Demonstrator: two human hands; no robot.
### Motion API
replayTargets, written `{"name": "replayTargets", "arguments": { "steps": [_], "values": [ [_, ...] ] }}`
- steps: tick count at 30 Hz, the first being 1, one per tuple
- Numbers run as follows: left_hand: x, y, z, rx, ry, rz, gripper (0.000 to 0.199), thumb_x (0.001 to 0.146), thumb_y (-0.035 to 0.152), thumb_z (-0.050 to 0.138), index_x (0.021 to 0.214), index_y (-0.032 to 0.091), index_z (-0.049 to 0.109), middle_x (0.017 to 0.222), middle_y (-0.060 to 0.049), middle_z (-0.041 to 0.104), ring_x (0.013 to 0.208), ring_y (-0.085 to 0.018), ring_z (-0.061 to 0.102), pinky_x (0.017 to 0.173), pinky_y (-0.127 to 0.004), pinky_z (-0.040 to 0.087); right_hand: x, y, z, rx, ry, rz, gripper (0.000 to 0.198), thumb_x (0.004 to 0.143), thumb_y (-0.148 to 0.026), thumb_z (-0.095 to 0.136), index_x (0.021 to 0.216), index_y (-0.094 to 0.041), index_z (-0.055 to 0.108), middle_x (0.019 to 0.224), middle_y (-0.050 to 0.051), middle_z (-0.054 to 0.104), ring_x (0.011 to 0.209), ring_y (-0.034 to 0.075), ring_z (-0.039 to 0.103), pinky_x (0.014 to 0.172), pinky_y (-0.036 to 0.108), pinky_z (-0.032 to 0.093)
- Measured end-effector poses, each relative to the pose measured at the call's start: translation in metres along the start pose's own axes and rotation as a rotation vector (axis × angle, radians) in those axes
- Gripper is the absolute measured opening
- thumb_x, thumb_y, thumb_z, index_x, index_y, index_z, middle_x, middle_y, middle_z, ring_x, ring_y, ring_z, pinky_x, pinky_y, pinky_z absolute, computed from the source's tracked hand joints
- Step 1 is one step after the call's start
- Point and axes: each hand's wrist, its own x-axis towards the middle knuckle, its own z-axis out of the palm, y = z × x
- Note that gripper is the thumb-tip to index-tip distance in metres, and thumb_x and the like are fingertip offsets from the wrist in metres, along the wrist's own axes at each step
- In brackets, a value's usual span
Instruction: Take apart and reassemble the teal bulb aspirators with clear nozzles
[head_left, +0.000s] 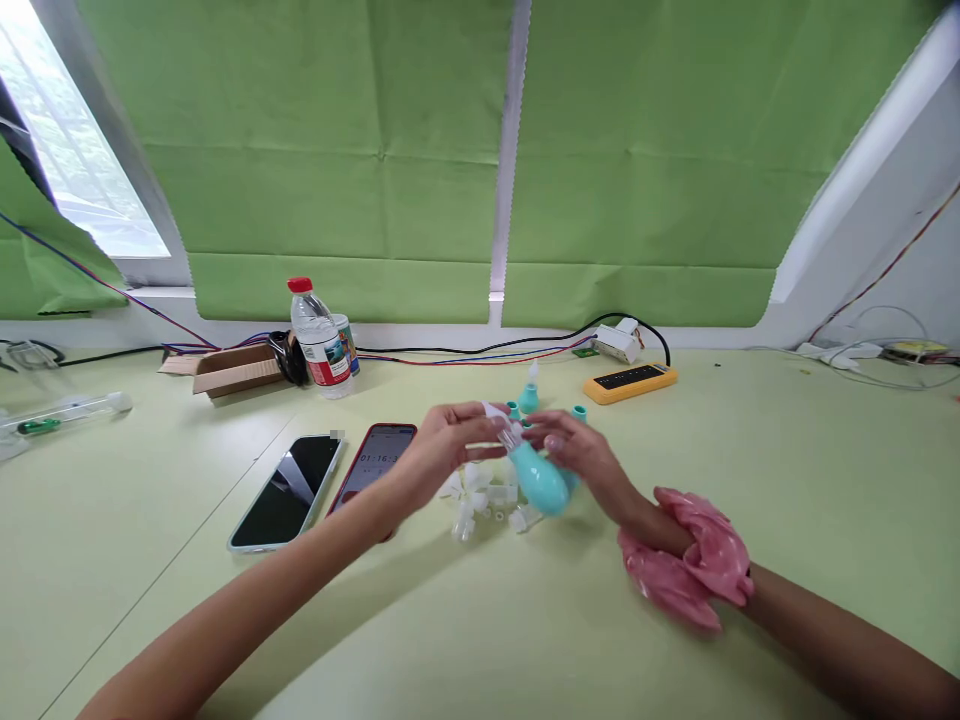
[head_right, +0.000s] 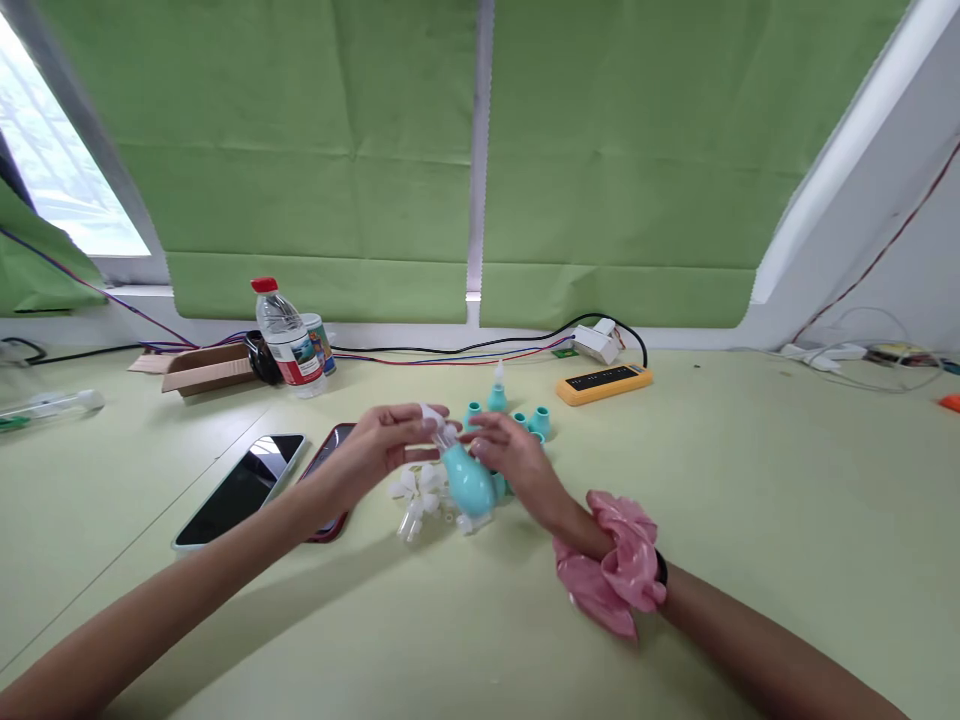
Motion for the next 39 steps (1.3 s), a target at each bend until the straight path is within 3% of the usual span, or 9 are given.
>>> {"name": "replayTargets", "arguments": {
  "steps": [4, 13, 18, 21, 24, 28, 34, 37, 39],
  "values": [
    [-0.016, -0.013, 0.013, 0.121, -0.017, 0.109, 0.02, 0.069, 0.027, 0.058, 0.081, 0.012, 0.061, 0.078, -0.004, 0.062, 0.074, -0.016, 0.057, 0.069, -0.027, 0.046, -0.017, -0.004, 0.021, 0.209, -0.232, 0.231, 0.04, 0.077, -0.04, 0.046, 0.109, -0.018, 0.038, 0.066, 0.002, 0.059, 0.057, 0.013, 0.056, 0.055, 0.026, 0.044],
    [-0.009, -0.021, 0.001, 0.449, 0.045, 0.225, 0.023, 0.068, 0.03, 0.057, 0.073, 0.008, 0.064, 0.072, -0.004, 0.062, 0.067, -0.016, 0.058, 0.058, -0.022, 0.047, -0.017, 0.002, 0.022, 0.169, -0.197, 0.34, 0.034, 0.074, -0.049, 0.044, 0.08, -0.015, 0.044, 0.054, -0.001, 0.054, 0.035, 0.007, 0.044, 0.031, 0.017, 0.033],
    [-0.006, -0.011, -0.014, 0.79, 0.218, 0.473, 0.022, 0.07, 0.03, 0.055, 0.076, 0.012, 0.065, 0.073, -0.004, 0.065, 0.074, -0.018, 0.059, 0.068, -0.024, 0.047, -0.029, 0.008, 0.021, -0.012, -0.507, 0.54, 0.032, 0.074, -0.048, 0.042, 0.078, -0.016, 0.048, 0.051, -0.002, 0.054, 0.033, 0.007, 0.043, 0.03, 0.016, 0.033],
    [-0.005, -0.008, -0.023, 1.102, 0.139, 0.512, 0.023, 0.073, 0.033, 0.053, 0.081, 0.014, 0.064, 0.074, -0.005, 0.064, 0.07, -0.016, 0.059, 0.065, -0.024, 0.045, -0.039, 0.005, 0.026, -0.272, -0.553, 0.371, 0.022, 0.072, -0.039, 0.049, 0.077, -0.018, 0.052, 0.061, -0.001, 0.056, 0.049, 0.009, 0.049, 0.044, 0.019, 0.04],
    [0.0, -0.022, -0.025, 1.459, -0.025, 0.433, 0.027, 0.074, 0.031, 0.052, 0.094, 0.016, 0.06, 0.073, -0.006, 0.062, 0.069, -0.017, 0.056, 0.061, -0.026, 0.043, -0.041, 0.0, 0.028, -0.452, -0.494, 0.129, 0.013, 0.067, -0.027, 0.055, 0.078, -0.019, 0.055, 0.075, 0.0, 0.057, 0.069, 0.013, 0.052, 0.06, 0.022, 0.041],
    [0.008, -0.045, -0.025, 1.68, -0.187, 0.332, 0.03, 0.077, 0.028, 0.049, 0.104, 0.016, 0.053, 0.075, -0.009, 0.061, 0.08, -0.022, 0.051, 0.059, -0.028, 0.043, -0.036, 0.001, 0.025, -0.453, -0.409, 0.097, 0.019, 0.066, -0.024, 0.054, 0.084, -0.02, 0.051, 0.082, 0.0, 0.055, 0.072, 0.014, 0.051, 0.06, 0.022, 0.041],
    [-0.001, -0.021, -0.025, 1.361, -0.255, 0.418, 0.025, 0.08, 0.022, 0.04, 0.1, 0.018, 0.056, 0.086, -0.006, 0.061, 0.081, -0.015, 0.051, 0.07, -0.025, 0.04, -0.033, 0.006, 0.024, -0.462, -0.23, 0.049, 0.015, 0.067, -0.021, 0.054, 0.081, -0.019, 0.048, 0.074, -0.001, 0.054, 0.066, 0.012, 0.05, 0.058, 0.022, 0.04],
    [-0.012, 0.0, -0.019, 1.22, -0.446, 0.336, 0.023, 0.075, 0.027, 0.05, 0.094, 0.019, 0.059, 0.084, -0.003, 0.061, 0.073, -0.013, 0.053, 0.067, -0.023, 0.04, -0.032, 0.005, 0.024, -0.488, -0.16, 0.002, 0.014, 0.067, -0.022, 0.053, 0.08, -0.019, 0.05, 0.071, -0.001, 0.055, 0.062, 0.012, 0.049, 0.056, 0.022, 0.04],
    [-0.017, 0.007, -0.013, 1.254, -0.482, 0.352, 0.021, 0.075, 0.027, 0.051, 0.092, 0.019, 0.06, 0.079, -0.003, 0.061, 0.075, -0.014, 0.052, 0.067, -0.023, 0.039, -0.032, 0.004, 0.024, -0.515, -0.127, -0.037, 0.013, 0.067, -0.023, 0.053, 0.08, -0.018, 0.052, 0.07, 0.0, 0.056, 0.061, 0.012, 0.049, 0.056, 0.023, 0.039]
  ]
}}
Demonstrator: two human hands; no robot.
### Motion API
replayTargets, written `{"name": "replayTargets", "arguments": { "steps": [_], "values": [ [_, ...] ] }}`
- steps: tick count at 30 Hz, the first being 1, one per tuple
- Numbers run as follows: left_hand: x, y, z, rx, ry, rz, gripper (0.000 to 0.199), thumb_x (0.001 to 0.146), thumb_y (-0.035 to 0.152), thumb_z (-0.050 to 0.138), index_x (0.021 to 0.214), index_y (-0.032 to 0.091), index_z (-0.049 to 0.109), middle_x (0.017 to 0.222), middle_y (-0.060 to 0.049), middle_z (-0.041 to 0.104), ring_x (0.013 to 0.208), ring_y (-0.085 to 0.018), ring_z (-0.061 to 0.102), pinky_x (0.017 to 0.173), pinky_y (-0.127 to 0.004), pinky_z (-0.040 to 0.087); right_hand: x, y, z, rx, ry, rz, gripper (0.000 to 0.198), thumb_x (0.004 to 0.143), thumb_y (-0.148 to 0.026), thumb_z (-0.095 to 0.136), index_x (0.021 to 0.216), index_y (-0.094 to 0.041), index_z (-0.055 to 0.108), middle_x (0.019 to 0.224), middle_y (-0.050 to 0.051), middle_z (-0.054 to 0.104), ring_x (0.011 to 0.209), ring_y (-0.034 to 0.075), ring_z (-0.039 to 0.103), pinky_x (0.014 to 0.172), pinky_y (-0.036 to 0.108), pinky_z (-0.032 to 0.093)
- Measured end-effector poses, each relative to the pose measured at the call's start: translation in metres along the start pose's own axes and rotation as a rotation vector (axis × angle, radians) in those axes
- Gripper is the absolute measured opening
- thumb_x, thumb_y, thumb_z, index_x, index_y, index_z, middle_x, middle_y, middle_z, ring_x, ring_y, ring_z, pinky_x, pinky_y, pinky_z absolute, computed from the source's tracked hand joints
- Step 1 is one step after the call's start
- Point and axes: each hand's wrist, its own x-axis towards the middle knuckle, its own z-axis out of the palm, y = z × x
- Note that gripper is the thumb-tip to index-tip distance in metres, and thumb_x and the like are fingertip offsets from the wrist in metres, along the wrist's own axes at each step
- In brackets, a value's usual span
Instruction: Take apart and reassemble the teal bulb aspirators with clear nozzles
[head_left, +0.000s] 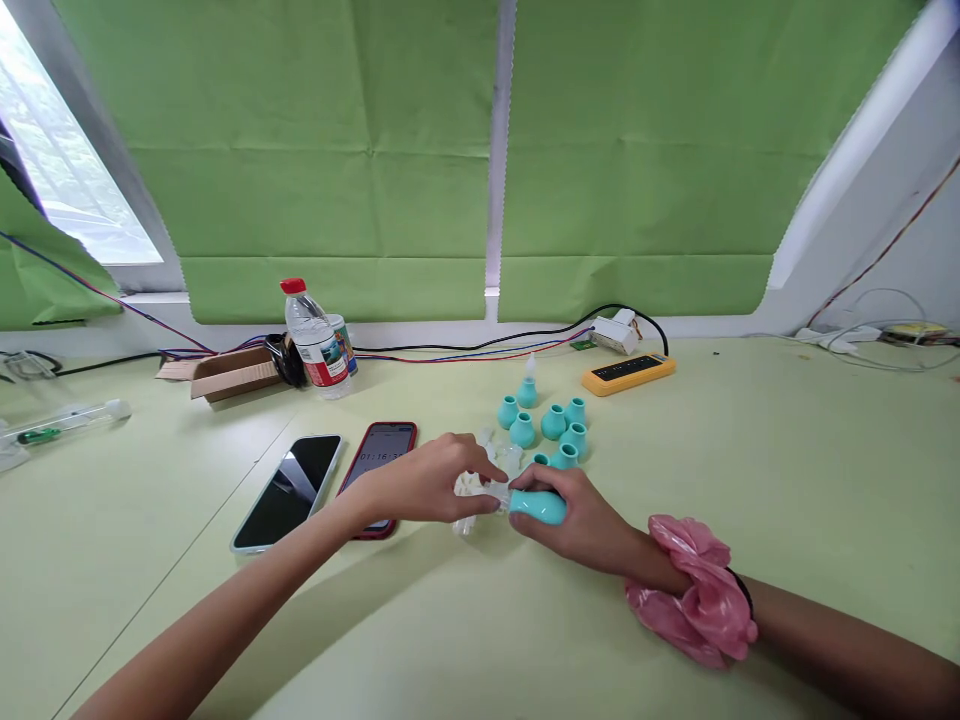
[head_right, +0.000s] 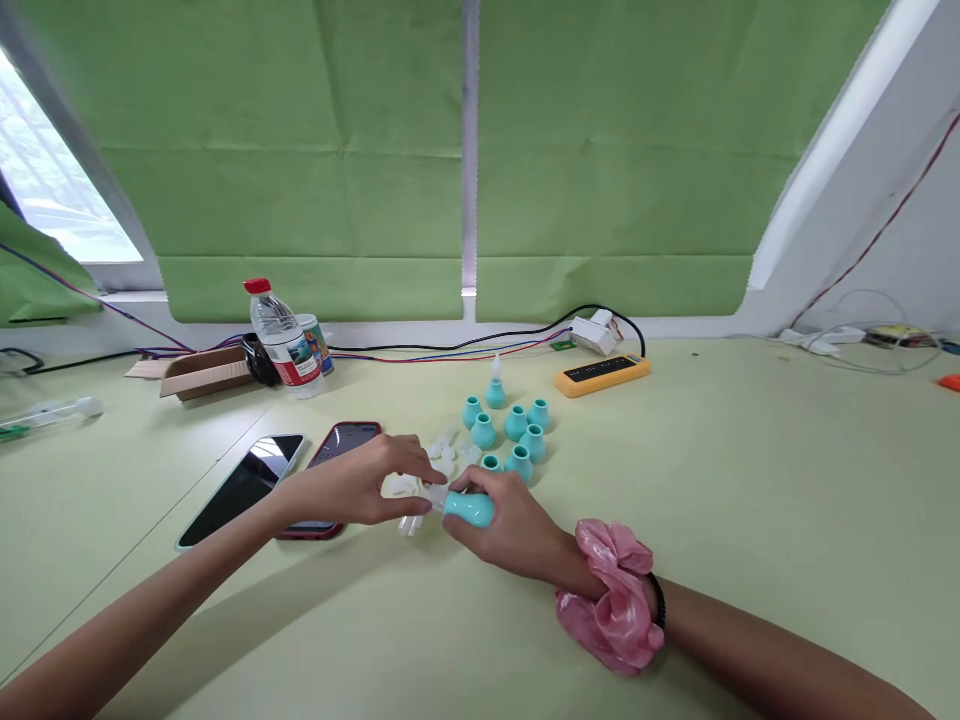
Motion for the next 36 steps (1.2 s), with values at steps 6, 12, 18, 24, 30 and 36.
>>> {"name": "replayTargets", "arguments": {
  "steps": [6, 12, 18, 24, 30, 36],
  "values": [
    [0.004, 0.013, 0.007, 0.337, 0.015, 0.113, 0.024, 0.083, 0.017, 0.038, 0.076, 0.013, 0.06, 0.07, -0.007, 0.056, 0.076, -0.016, 0.047, 0.061, -0.025, 0.038, -0.001, 0.001, -0.001, -0.105, 0.086, -0.072, 0.011, 0.069, -0.024, 0.052, 0.077, -0.018, 0.053, 0.063, -0.001, 0.056, 0.054, 0.01, 0.047, 0.051, 0.022, 0.038],
    [0.005, 0.013, 0.014, 0.441, 0.096, 0.154, 0.03, 0.084, 0.015, 0.033, 0.067, 0.012, 0.058, 0.066, -0.008, 0.053, 0.073, -0.017, 0.044, 0.057, -0.025, 0.038, 0.0, 0.001, -0.001, -0.201, 0.155, -0.156, 0.008, 0.071, -0.023, 0.049, 0.077, -0.019, 0.052, 0.061, -0.001, 0.056, 0.05, 0.011, 0.048, 0.05, 0.023, 0.038],
    [0.006, 0.008, 0.009, 0.218, 0.085, 0.109, 0.02, 0.082, 0.018, 0.04, 0.077, 0.013, 0.058, 0.07, -0.005, 0.056, 0.075, -0.015, 0.047, 0.066, -0.024, 0.04, -0.001, 0.008, 0.001, -0.392, 0.161, -0.275, 0.017, 0.074, -0.025, 0.046, 0.089, -0.018, 0.051, 0.072, 0.005, 0.062, 0.064, 0.018, 0.057, 0.055, 0.028, 0.041],
    [0.006, 0.013, 0.008, 0.22, -0.004, 0.059, 0.019, 0.082, 0.012, 0.036, 0.076, 0.012, 0.054, 0.075, -0.006, 0.054, 0.078, -0.016, 0.047, 0.065, -0.025, 0.038, -0.002, 0.011, 0.002, -0.514, 0.136, -0.37, 0.02, 0.077, -0.024, 0.042, 0.093, -0.016, 0.051, 0.073, 0.007, 0.063, 0.065, 0.019, 0.058, 0.054, 0.029, 0.04],
    [0.002, 0.01, -0.003, -0.385, 0.241, -0.073, 0.018, 0.085, 0.022, 0.03, 0.083, 0.014, 0.045, 0.068, -0.001, 0.049, 0.059, -0.008, 0.045, 0.054, -0.02, 0.039, 0.004, 0.007, -0.012, -0.289, 0.251, -0.199, 0.015, 0.072, -0.028, 0.05, 0.084, -0.019, 0.049, 0.083, 0.005, 0.062, 0.072, 0.018, 0.058, 0.064, 0.029, 0.044],
    [0.005, -0.009, -0.002, -0.293, 0.417, -0.213, 0.013, 0.076, 0.022, 0.045, 0.074, 0.014, 0.055, 0.07, -0.001, 0.057, 0.06, -0.008, 0.048, 0.058, -0.02, 0.04, 0.005, -0.001, -0.019, -0.146, 0.292, -0.162, 0.018, 0.067, -0.03, 0.056, 0.081, -0.02, 0.05, 0.081, 0.003, 0.062, 0.071, 0.016, 0.058, 0.065, 0.027, 0.045]
  ]
}}
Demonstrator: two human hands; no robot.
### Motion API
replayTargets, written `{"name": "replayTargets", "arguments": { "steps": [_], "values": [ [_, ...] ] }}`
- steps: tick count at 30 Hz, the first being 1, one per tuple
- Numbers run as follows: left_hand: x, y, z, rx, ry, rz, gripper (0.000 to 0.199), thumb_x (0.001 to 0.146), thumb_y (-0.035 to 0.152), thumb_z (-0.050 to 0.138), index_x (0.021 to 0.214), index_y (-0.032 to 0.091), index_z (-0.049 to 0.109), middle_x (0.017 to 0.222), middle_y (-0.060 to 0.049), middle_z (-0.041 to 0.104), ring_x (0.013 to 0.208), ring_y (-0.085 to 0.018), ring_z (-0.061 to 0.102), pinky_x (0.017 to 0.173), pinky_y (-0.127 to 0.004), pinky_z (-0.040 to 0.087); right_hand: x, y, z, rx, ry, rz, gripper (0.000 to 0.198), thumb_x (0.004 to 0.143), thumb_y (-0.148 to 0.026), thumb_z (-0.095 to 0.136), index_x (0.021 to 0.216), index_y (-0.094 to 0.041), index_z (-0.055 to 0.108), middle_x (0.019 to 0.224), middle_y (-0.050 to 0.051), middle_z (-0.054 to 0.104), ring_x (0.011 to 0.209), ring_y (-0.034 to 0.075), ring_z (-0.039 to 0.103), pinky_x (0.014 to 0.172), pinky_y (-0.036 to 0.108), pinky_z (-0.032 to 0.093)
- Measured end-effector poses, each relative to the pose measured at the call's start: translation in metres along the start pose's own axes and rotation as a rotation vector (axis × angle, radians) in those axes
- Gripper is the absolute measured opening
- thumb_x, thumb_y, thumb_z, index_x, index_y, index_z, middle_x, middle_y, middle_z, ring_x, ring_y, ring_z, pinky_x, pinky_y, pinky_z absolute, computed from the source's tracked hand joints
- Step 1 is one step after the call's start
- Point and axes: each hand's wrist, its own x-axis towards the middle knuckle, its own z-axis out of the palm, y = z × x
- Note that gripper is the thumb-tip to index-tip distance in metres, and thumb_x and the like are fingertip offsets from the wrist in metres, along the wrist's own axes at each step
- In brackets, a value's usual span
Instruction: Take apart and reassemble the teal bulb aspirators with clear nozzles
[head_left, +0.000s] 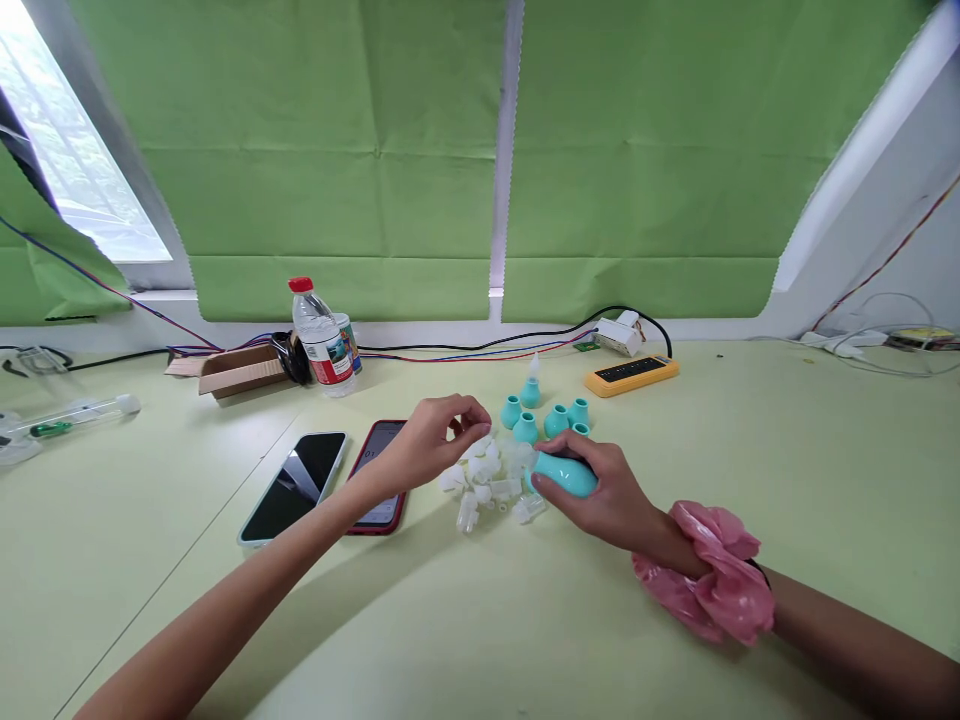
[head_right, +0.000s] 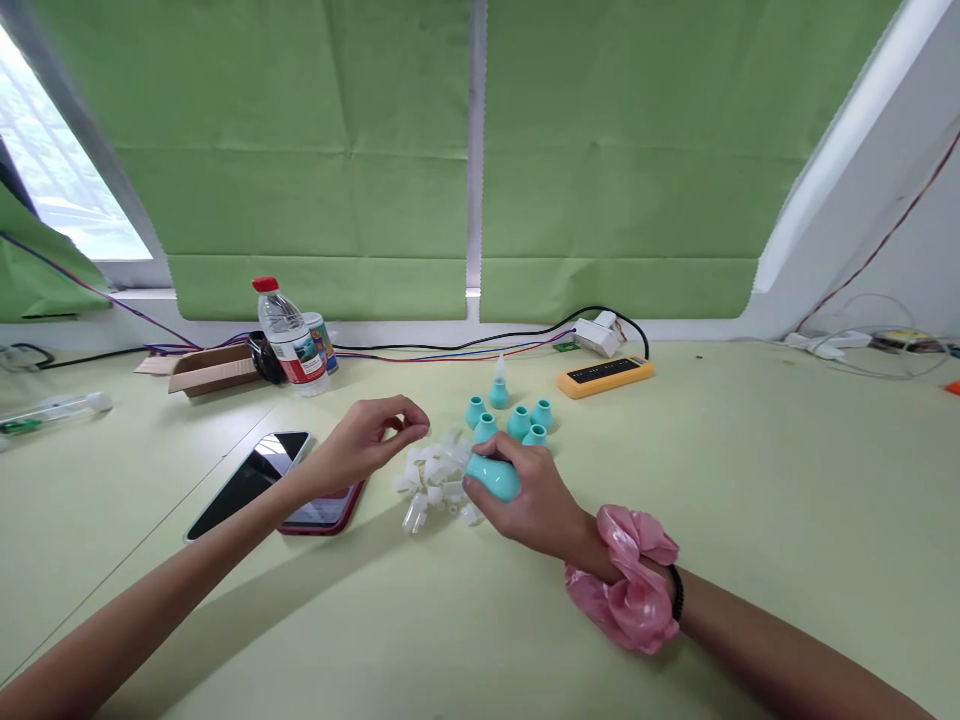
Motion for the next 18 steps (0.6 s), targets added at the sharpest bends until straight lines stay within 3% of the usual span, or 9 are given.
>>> {"name": "replayTargets", "arguments": {
  "steps": [6, 9, 13, 18],
  "values": [
    [0.004, -0.05, 0.037, 0.039, -0.096, -0.183, 0.016, 0.064, 0.012, 0.048, 0.067, 0.011, 0.063, 0.065, -0.003, 0.063, 0.058, -0.011, 0.054, 0.056, -0.02, 0.043, -0.004, -0.009, 0.004, -0.022, -0.05, -0.072, 0.024, 0.065, -0.025, 0.057, 0.087, -0.02, 0.052, 0.078, 0.001, 0.061, 0.071, 0.015, 0.057, 0.066, 0.026, 0.044],
    [0.003, -0.054, 0.04, -0.003, -0.043, -0.217, 0.02, 0.065, 0.013, 0.047, 0.073, 0.011, 0.064, 0.07, -0.004, 0.065, 0.062, -0.012, 0.056, 0.059, -0.02, 0.044, -0.003, -0.008, 0.005, -0.04, -0.094, -0.046, 0.022, 0.066, -0.021, 0.055, 0.087, -0.02, 0.052, 0.081, 0.001, 0.06, 0.073, 0.015, 0.056, 0.068, 0.027, 0.043],
    [-0.004, -0.025, 0.034, -0.057, 0.041, -0.093, 0.029, 0.079, 0.021, 0.033, 0.09, 0.012, 0.058, 0.07, -0.003, 0.062, 0.062, -0.01, 0.054, 0.053, -0.018, 0.041, -0.006, -0.009, 0.01, 0.012, -0.15, 0.015, 0.021, 0.067, -0.018, 0.054, 0.087, -0.019, 0.05, 0.082, 0.001, 0.059, 0.075, 0.014, 0.054, 0.068, 0.026, 0.042],
    [-0.019, 0.007, 0.043, 0.382, -0.019, 0.245, 0.035, 0.081, 0.027, 0.031, 0.059, 0.012, 0.053, 0.052, -0.002, 0.05, 0.049, -0.01, 0.044, 0.048, -0.022, 0.033, -0.013, -0.015, 0.019, 0.255, -0.247, 0.153, 0.013, 0.068, -0.021, 0.054, 0.079, -0.018, 0.049, 0.072, -0.001, 0.055, 0.065, 0.011, 0.05, 0.056, 0.021, 0.041]
  ]
}}
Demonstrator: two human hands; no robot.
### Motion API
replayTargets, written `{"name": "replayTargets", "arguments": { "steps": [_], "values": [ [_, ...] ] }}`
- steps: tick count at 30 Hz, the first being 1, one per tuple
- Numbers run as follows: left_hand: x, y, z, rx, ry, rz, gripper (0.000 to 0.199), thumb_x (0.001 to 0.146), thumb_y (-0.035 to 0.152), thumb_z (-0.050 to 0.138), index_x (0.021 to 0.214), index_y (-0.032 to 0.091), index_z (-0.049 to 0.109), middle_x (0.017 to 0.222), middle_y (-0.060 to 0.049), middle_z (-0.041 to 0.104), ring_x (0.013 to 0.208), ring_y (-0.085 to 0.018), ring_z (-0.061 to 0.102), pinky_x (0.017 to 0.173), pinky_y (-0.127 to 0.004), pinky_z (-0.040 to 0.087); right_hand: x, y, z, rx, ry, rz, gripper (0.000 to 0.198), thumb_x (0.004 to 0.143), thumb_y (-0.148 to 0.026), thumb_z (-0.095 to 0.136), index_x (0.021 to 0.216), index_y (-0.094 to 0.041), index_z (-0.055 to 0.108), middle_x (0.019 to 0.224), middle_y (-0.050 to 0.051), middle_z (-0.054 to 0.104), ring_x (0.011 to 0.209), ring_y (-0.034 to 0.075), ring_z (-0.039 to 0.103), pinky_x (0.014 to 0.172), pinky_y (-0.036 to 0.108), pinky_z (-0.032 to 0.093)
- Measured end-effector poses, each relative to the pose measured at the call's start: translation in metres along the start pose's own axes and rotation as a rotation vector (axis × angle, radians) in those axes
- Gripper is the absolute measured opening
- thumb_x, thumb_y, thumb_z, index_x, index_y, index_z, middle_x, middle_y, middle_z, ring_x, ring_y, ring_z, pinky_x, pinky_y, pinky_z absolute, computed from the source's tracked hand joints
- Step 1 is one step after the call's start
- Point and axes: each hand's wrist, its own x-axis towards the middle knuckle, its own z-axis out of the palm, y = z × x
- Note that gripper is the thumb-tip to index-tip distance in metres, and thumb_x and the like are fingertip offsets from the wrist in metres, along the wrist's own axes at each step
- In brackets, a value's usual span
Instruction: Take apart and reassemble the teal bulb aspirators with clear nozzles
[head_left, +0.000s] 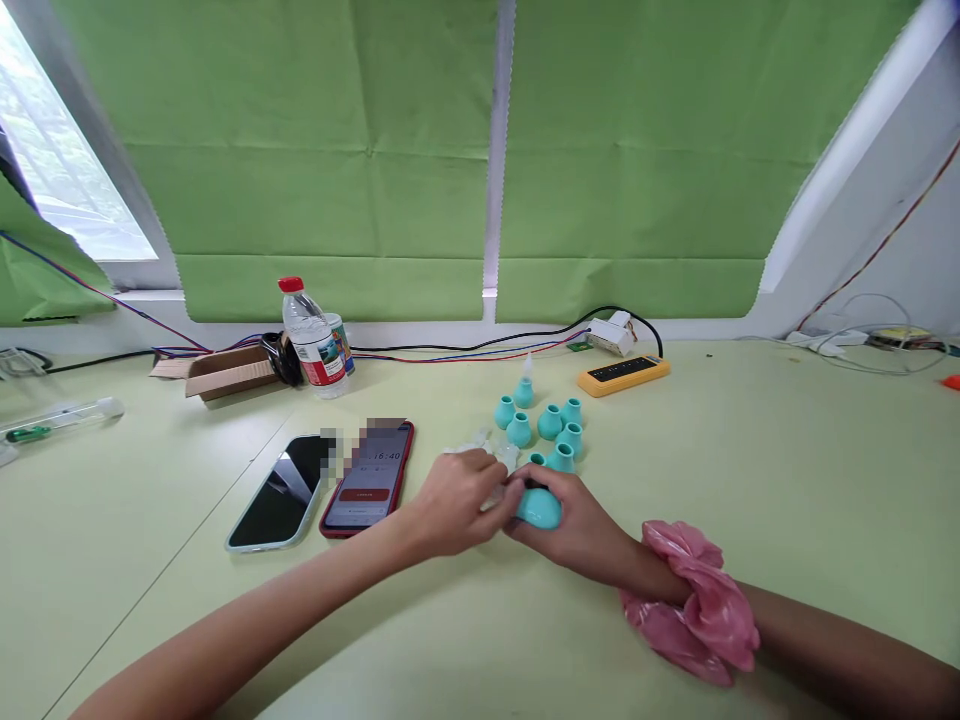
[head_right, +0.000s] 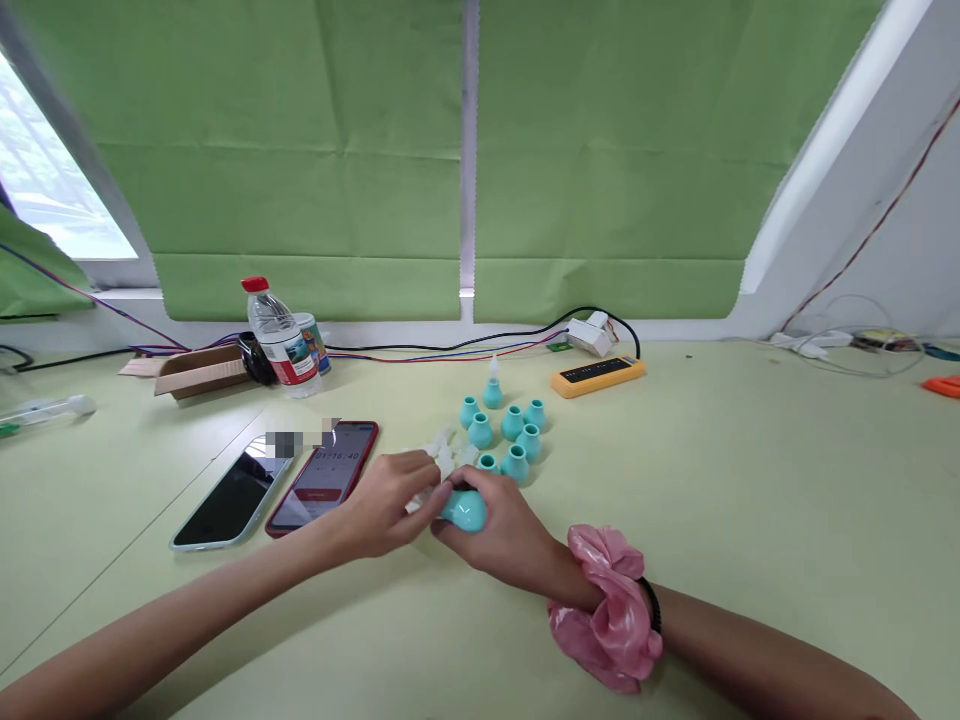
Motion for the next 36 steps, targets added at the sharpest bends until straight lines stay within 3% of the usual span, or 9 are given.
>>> {"name": "replayTargets", "arguments": {
  "steps": [5, 9, 14, 19, 21, 24, 29, 32, 36],
  "values": [
    [-0.003, 0.0, 0.014, 0.023, -0.008, 0.051, 0.042, 0.083, 0.021, 0.024, 0.044, 0.014, 0.038, 0.04, 0.002, 0.036, 0.037, -0.006, 0.027, 0.043, -0.023, 0.022, -0.004, -0.003, 0.004, 0.046, -0.102, 0.04, 0.009, 0.069, -0.02, 0.052, 0.077, -0.016, 0.052, 0.067, -0.002, 0.053, 0.059, 0.009, 0.047, 0.052, 0.019, 0.038],
    [0.0, -0.004, 0.015, -0.307, -0.099, -0.109, 0.045, 0.084, 0.027, 0.022, 0.04, 0.016, 0.021, 0.038, 0.005, 0.022, 0.037, -0.005, 0.016, 0.04, -0.021, 0.019, -0.005, -0.005, 0.002, -0.056, -0.165, -0.019, 0.011, 0.074, -0.025, 0.049, 0.068, -0.016, 0.051, 0.057, -0.003, 0.048, 0.051, 0.007, 0.041, 0.047, 0.019, 0.033],
    [0.002, -0.001, 0.009, -0.721, -0.25, -0.302, 0.048, 0.082, 0.039, 0.026, 0.039, 0.016, 0.023, 0.038, 0.006, 0.02, 0.037, -0.004, 0.016, 0.036, -0.02, 0.014, -0.008, -0.005, 0.003, -0.155, -0.104, -0.117, 0.019, 0.077, -0.03, 0.048, 0.063, -0.017, 0.046, 0.054, -0.004, 0.046, 0.05, 0.008, 0.04, 0.046, 0.019, 0.032],
    [0.008, -0.011, 0.005, -1.094, -0.247, -0.491, 0.047, 0.081, 0.04, 0.022, 0.039, 0.018, 0.023, 0.033, 0.006, 0.021, 0.032, -0.005, 0.021, 0.036, -0.021, 0.019, -0.01, -0.002, 0.005, -0.331, -0.061, -0.425, 0.009, 0.079, -0.025, 0.043, 0.082, -0.017, 0.048, 0.071, 0.003, 0.054, 0.066, 0.013, 0.049, 0.059, 0.024, 0.038],
    [0.01, -0.02, 0.006, -0.996, -0.117, -0.582, 0.046, 0.082, 0.04, 0.019, 0.042, 0.019, 0.023, 0.035, 0.006, 0.023, 0.033, -0.006, 0.024, 0.038, -0.022, 0.022, -0.009, -0.002, 0.003, -0.329, -0.004, -0.435, 0.01, 0.079, -0.025, 0.044, 0.086, -0.017, 0.046, 0.075, 0.004, 0.054, 0.07, 0.014, 0.049, 0.062, 0.025, 0.039],
    [0.01, -0.034, 0.013, -0.432, 0.054, -0.574, 0.045, 0.083, 0.041, 0.018, 0.048, 0.017, 0.031, 0.044, 0.003, 0.033, 0.042, -0.009, 0.034, 0.044, -0.023, 0.028, -0.003, -0.003, -0.003, -0.245, 0.043, -0.29, 0.01, 0.08, -0.028, 0.044, 0.082, -0.018, 0.045, 0.076, 0.003, 0.051, 0.071, 0.014, 0.048, 0.065, 0.025, 0.04],
    [0.0, -0.048, 0.03, 0.316, -0.049, -0.285, 0.034, 0.085, 0.038, 0.021, 0.078, 0.016, 0.046, 0.08, -0.006, 0.047, 0.075, -0.019, 0.044, 0.063, -0.03, 0.037, 0.011, 0.005, -0.016, -0.157, 0.121, -0.143, 0.016, 0.083, -0.032, 0.039, 0.083, -0.02, 0.049, 0.085, 0.003, 0.045, 0.083, 0.014, 0.045, 0.076, 0.028, 0.038],
    [-0.003, -0.052, 0.036, 0.421, -0.144, -0.264, 0.035, 0.086, 0.038, 0.019, 0.084, 0.015, 0.046, 0.085, -0.008, 0.047, 0.08, -0.02, 0.044, 0.069, -0.034, 0.039, 0.018, 0.014, -0.022, -0.122, 0.2, -0.087, 0.019, 0.081, -0.036, 0.042, 0.084, -0.02, 0.052, 0.085, 0.003, 0.042, 0.084, 0.014, 0.045, 0.074, 0.027, 0.039],
    [-0.007, -0.053, 0.04, 0.336, -0.217, -0.177, 0.038, 0.086, 0.037, 0.016, 0.104, 0.014, 0.041, 0.103, -0.012, 0.045, 0.094, -0.021, 0.043, 0.078, -0.036, 0.037, 0.029, 0.02, -0.03, -0.039, 0.292, -0.041, 0.023, 0.076, -0.039, 0.047, 0.086, -0.02, 0.056, 0.086, 0.003, 0.045, 0.082, 0.014, 0.047, 0.068, 0.025, 0.041]
  ]
}}
